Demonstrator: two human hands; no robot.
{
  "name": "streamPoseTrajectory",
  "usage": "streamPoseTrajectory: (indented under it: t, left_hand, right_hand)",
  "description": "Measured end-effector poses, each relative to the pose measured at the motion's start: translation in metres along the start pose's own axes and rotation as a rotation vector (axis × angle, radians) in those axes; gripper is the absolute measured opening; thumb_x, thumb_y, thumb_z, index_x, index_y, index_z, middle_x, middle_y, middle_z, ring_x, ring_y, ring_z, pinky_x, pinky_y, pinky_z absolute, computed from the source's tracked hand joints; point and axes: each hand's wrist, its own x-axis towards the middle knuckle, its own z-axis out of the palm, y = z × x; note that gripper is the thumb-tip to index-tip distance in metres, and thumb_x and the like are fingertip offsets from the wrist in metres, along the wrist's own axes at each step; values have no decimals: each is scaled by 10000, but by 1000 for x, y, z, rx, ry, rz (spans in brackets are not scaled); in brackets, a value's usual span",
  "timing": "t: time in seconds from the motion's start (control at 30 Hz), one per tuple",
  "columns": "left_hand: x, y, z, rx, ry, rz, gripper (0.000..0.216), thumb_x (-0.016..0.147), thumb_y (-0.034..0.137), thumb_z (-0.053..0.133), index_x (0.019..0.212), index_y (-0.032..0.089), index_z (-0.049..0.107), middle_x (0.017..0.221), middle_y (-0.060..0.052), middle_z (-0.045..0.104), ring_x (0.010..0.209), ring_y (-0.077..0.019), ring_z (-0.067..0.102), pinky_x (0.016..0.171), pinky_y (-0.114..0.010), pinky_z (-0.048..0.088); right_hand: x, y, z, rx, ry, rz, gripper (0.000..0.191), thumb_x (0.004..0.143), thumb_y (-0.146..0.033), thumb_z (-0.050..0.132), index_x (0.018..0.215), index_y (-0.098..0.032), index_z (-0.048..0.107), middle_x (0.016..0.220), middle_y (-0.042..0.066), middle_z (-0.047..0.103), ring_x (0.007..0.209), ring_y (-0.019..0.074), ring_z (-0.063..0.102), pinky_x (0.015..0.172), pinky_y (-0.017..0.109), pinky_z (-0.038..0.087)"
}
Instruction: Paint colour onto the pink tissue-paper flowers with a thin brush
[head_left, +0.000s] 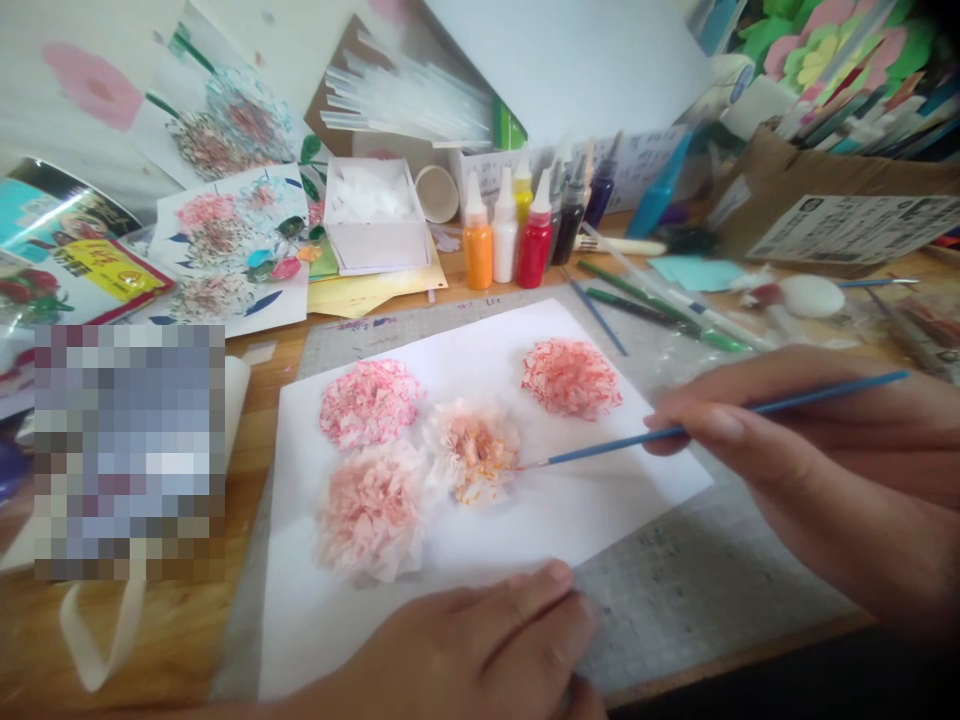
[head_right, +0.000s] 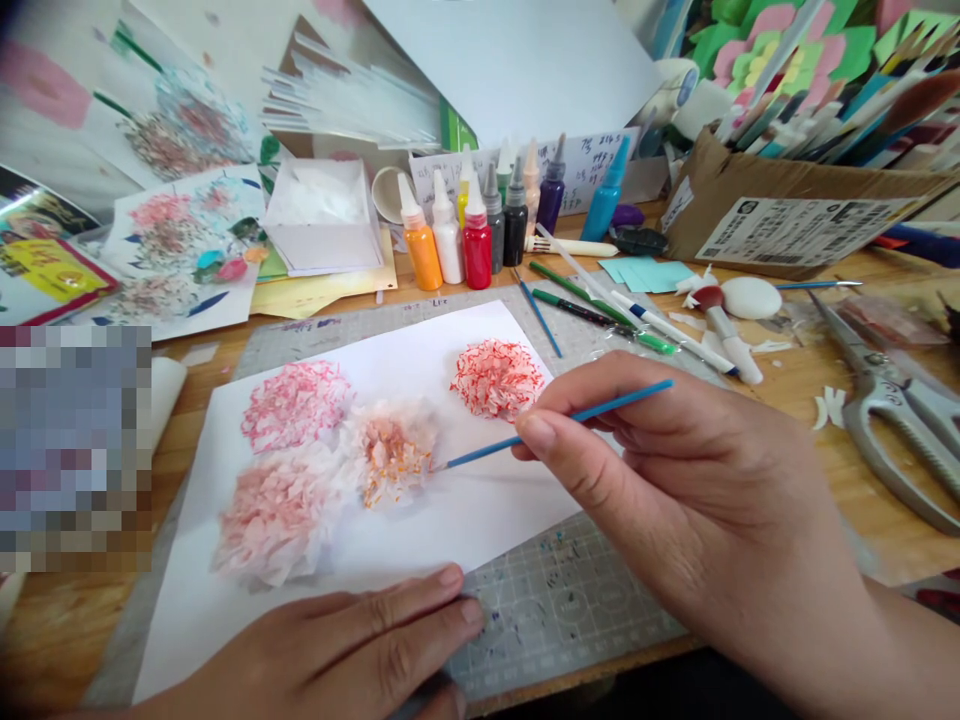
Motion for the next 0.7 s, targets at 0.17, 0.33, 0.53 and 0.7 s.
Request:
streamPoseTrajectory:
  t: [0.17,0.33,0.53,0.7]
  left_hand:
    - [-1,1,4,18,82,19,326,1067,264,387,1061,224,711,1057,75,755,965,-65,720,752,-134,605]
    - [-6,2,6,-41,57,-47,405,1075,346,341,1047,219,726,1064,48,759,874,-59,732,756,-112,600]
    - [-8,3,6,-21,72,-41,376,1077,322,363,1039,223,724,1034,69,763,893,-44,726,815,-93,583]
    - [-9,2,5,-22,60,-47,375,1075,329,361,1058,229,723,1063,73,759,909,-44,727,779,-93,592]
  right_hand:
    - [1,1,2,-14,-14,-50,115,922,-454,679,901,-350,722,824,-107,757,706,73,701,574,123,523]
    - [0,1,0,-4,-28,-81,103,938,-433,663,895,-354,714,834,-123,749,714,42,697,606,77,514]
    - [-1,-2,-1,-5,-12,9,123,920,-480,673,906,-370,727,860,-112,757,765,67,710,589,107,511]
    - [0,-1,2,11,-14,-44,103,925,-458,674,905,-370,724,817,-117,746,697,56,689,600,102,517]
